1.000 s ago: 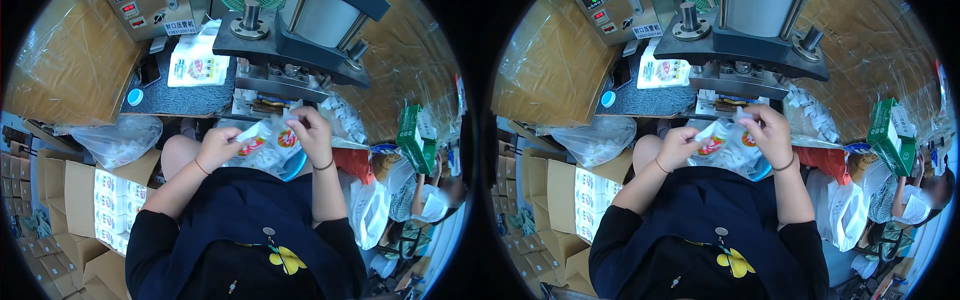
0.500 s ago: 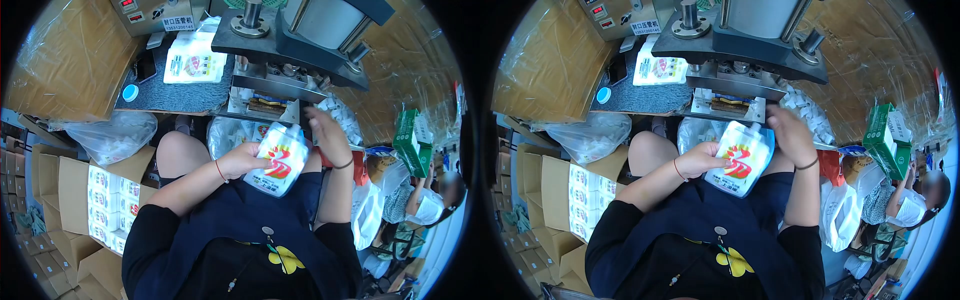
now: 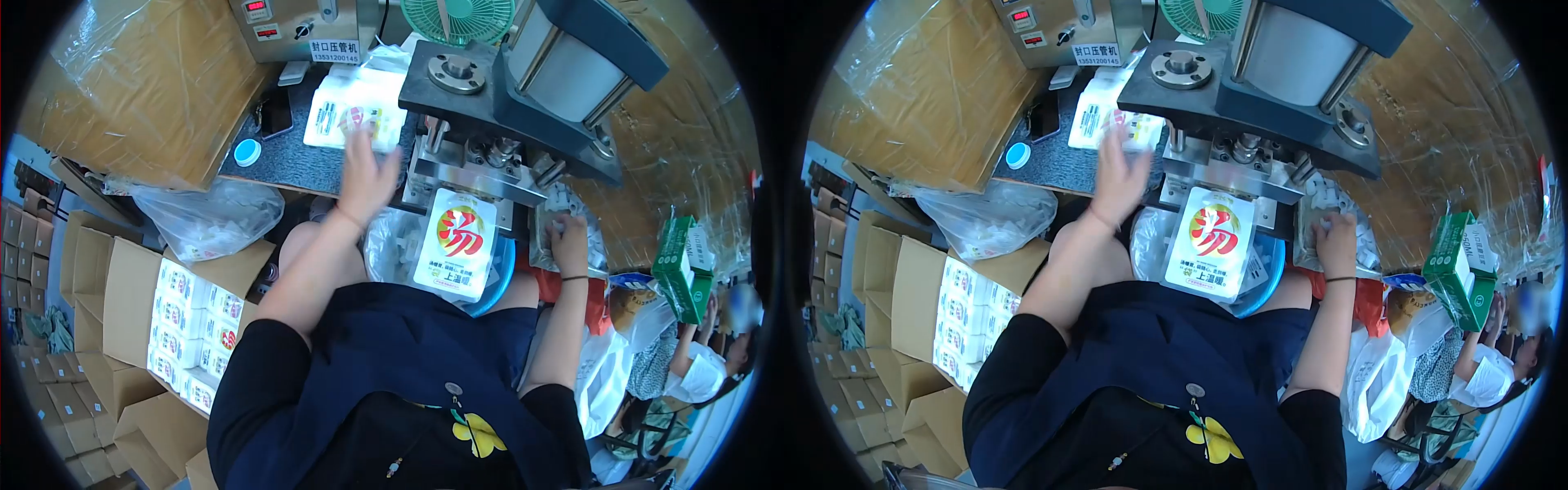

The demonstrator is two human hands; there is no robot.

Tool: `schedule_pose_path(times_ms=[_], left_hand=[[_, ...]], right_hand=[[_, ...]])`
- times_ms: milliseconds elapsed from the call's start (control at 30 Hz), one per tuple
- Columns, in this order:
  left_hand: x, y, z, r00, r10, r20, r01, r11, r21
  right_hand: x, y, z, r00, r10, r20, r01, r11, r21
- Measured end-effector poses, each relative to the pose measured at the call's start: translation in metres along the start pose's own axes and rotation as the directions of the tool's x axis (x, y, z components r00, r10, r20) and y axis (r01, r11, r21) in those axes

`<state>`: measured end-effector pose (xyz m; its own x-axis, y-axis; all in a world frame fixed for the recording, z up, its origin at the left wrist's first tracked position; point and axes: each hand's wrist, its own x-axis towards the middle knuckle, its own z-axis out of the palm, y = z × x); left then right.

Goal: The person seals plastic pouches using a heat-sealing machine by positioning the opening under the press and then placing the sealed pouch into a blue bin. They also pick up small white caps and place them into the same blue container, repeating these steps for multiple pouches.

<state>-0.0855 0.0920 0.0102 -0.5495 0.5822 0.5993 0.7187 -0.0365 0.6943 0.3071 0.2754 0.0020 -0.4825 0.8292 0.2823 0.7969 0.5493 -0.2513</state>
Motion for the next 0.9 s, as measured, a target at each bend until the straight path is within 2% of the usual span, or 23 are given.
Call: schedule_pose_path(times_ms=[33,67,133,167,267,333,367,400,433,467,500,533,633,733,767,800,867,900], left_hand=[[0.021,-0.020,-0.009,0.993,0.101,0.064,-0.116,0.942,0.314],[0.033,-0.036,-0.018,0.972,0.179,0.154,-0.235,0.776,0.585],[0.016,-0.053,-0.033,0.911,0.098,0.400,-0.334,0.746,0.577],[0.004,-0.058,-0.035,0.858,0.055,0.511,-0.381,0.734,0.562],[-0.035,-0.015,-0.064,0.776,0.165,0.608,-0.478,0.783,0.398],[-0.050,-0.020,-0.070,0.861,0.118,0.494,-0.293,0.911,0.292],[-0.057,-0.021,-0.070,0.895,0.080,0.438,-0.195,0.955,0.224],[-0.063,-0.017,-0.065,0.877,-0.058,0.477,0.072,0.997,-0.011],[-0.068,-0.010,-0.058,0.821,-0.177,0.543,0.345,0.911,-0.225],[-0.072,-0.003,-0.051,0.733,-0.260,0.628,0.587,0.708,-0.392],[-0.069,0.017,-0.053,0.759,-0.201,0.620,0.441,0.859,-0.261],[-0.070,0.027,-0.049,0.729,-0.201,0.654,0.434,0.875,-0.214],[-0.075,0.058,-0.037,0.631,-0.194,0.752,0.395,0.914,-0.096],[-0.094,0.072,-0.020,0.544,-0.164,0.823,0.662,0.686,-0.302],[-0.097,0.075,-0.020,0.494,-0.122,0.861,0.692,0.655,-0.305],[-0.102,0.077,-0.015,0.421,-0.102,0.901,0.806,0.498,-0.320],[-0.111,0.079,-0.010,0.327,-0.053,0.943,0.872,0.402,-0.280],[-0.114,0.079,-0.007,0.286,0.018,0.958,0.910,0.306,-0.278]], right_hand=[[-0.001,-0.002,-0.004,1.000,-0.004,0.000,0.004,1.000,0.005],[-0.005,-0.002,-0.006,0.997,-0.049,-0.068,0.050,0.999,0.019],[-0.009,-0.005,-0.015,0.967,-0.140,-0.215,0.151,0.988,0.035],[-0.012,-0.007,-0.026,0.989,-0.074,-0.126,0.086,0.992,0.096],[-0.029,-0.038,-0.052,0.992,0.085,-0.090,-0.057,0.959,0.278],[-0.038,-0.058,-0.048,0.975,-0.016,-0.221,0.078,0.958,0.274],[-0.039,-0.075,-0.049,0.984,-0.066,-0.168,0.119,0.936,0.331],[-0.039,-0.092,-0.047,0.986,-0.121,-0.119,0.158,0.908,0.388],[-0.039,-0.107,-0.042,0.977,-0.202,-0.061,0.207,0.865,0.458],[-0.038,-0.121,-0.037,0.958,-0.288,-0.010,0.249,0.812,0.528],[-0.036,-0.135,-0.037,0.945,-0.326,-0.036,0.281,0.749,0.600],[-0.034,-0.147,-0.039,0.930,-0.361,-0.067,0.312,0.679,0.665],[-0.030,-0.171,-0.047,0.995,-0.095,0.006,0.055,0.620,0.783],[-0.024,-0.176,-0.044,0.945,-0.275,-0.179,0.324,0.699,0.638],[-0.024,-0.170,-0.050,0.939,-0.311,-0.147,0.338,0.762,0.551],[-0.023,-0.162,-0.052,0.923,-0.372,-0.103,0.364,0.751,0.551],[-0.022,-0.146,-0.055,0.868,-0.496,0.001,0.411,0.721,0.559],[-0.023,-0.143,-0.060,0.845,-0.525,0.099,0.376,0.716,0.588]])
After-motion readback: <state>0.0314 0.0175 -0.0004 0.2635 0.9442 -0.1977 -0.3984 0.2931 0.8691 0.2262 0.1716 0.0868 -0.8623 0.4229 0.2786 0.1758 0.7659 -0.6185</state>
